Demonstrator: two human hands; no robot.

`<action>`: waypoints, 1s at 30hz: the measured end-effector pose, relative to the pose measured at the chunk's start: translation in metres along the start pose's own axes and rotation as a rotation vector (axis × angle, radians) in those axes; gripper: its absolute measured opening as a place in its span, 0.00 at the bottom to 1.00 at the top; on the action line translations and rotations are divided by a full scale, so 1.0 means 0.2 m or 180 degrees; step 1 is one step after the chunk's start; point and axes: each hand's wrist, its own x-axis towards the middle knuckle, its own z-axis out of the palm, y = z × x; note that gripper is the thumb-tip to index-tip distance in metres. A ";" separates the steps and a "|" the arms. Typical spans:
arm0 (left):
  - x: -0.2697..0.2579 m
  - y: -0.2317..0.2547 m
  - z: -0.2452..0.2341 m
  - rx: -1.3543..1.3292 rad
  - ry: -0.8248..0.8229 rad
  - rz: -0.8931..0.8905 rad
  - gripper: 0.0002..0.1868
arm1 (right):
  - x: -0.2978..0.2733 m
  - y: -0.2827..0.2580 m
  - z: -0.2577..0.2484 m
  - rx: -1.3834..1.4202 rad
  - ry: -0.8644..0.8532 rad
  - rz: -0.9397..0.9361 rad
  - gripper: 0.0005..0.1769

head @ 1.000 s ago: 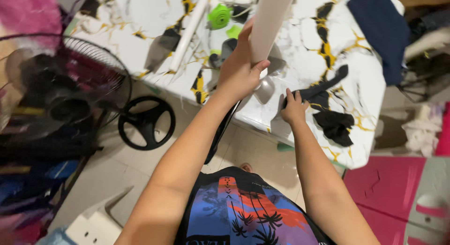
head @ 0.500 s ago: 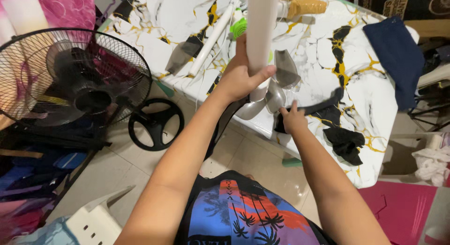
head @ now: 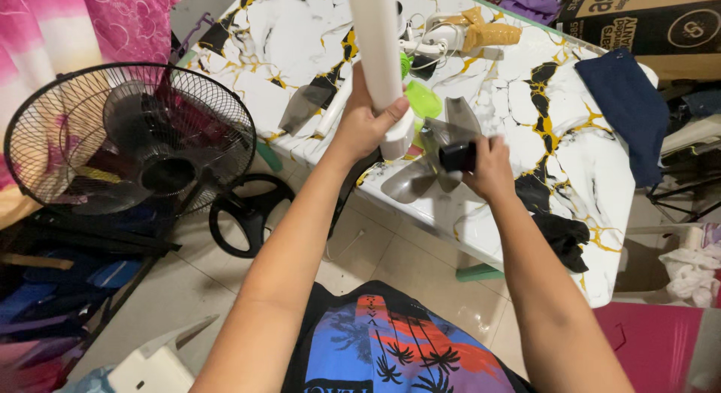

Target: The person assembles a standing electric fan on a table by attaching the base, pole, motor housing, and blades. They then secure the top cap and adjust the assembled fan.

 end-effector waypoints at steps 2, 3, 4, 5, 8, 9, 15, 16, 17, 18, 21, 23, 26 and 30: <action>0.01 0.00 -0.03 0.0035 0.0079 0.0045 0.41 | 0.05 -0.15 -0.09 0.0231 0.0824 -0.0677 0.43; 0.01 -0.01 -0.05 0.0057 0.0128 0.0061 0.42 | 0.06 -0.23 -0.12 0.0350 0.1223 -0.1028 0.42; 0.01 -0.01 -0.06 0.0072 0.0166 0.0062 0.42 | 0.05 -0.32 -0.15 0.0551 0.1240 -0.0914 0.43; 0.01 0.00 -0.08 0.0103 0.0216 0.0061 0.42 | 0.04 -0.41 -0.17 0.0766 0.1250 -0.0812 0.45; 0.01 0.01 -0.12 0.0156 0.0306 0.0045 0.41 | 0.00 -0.63 -0.24 0.0976 0.1204 -0.0721 0.44; 0.01 0.01 -0.13 0.0170 0.0326 0.0036 0.41 | -0.01 -0.68 -0.26 0.0977 0.1175 -0.0728 0.43; 0.00 0.07 -0.23 0.0358 0.0239 0.0041 0.41 | -0.04 -0.89 -0.32 0.1553 0.0649 -0.0557 0.35; 0.00 0.07 -0.25 0.0352 0.0234 0.0032 0.41 | -0.04 -0.91 -0.32 0.1497 0.0570 -0.0487 0.34; 0.00 0.08 -0.26 0.0343 0.0222 0.0024 0.41 | -0.04 -0.93 -0.32 0.1438 0.0495 -0.0412 0.34; 0.00 0.09 -0.27 0.0333 0.0210 0.0017 0.42 | -0.05 -0.94 -0.31 0.1378 0.0420 -0.0337 0.34; -0.01 0.10 -0.32 0.0219 0.0093 0.0113 0.42 | -0.04 -0.98 -0.27 0.1376 0.0399 -0.0491 0.33; -0.01 0.10 -0.34 0.0258 0.0015 0.0157 0.42 | -0.04 -0.99 -0.25 0.1309 0.0402 -0.0497 0.34; -0.03 0.09 -0.37 0.0208 -0.0095 0.0174 0.42 | -0.05 -1.01 -0.22 0.1301 0.0428 -0.0534 0.36; -0.05 0.09 -0.40 0.0290 -0.0098 0.0066 0.43 | -0.06 -1.08 -0.20 0.1321 0.0434 -0.0526 0.39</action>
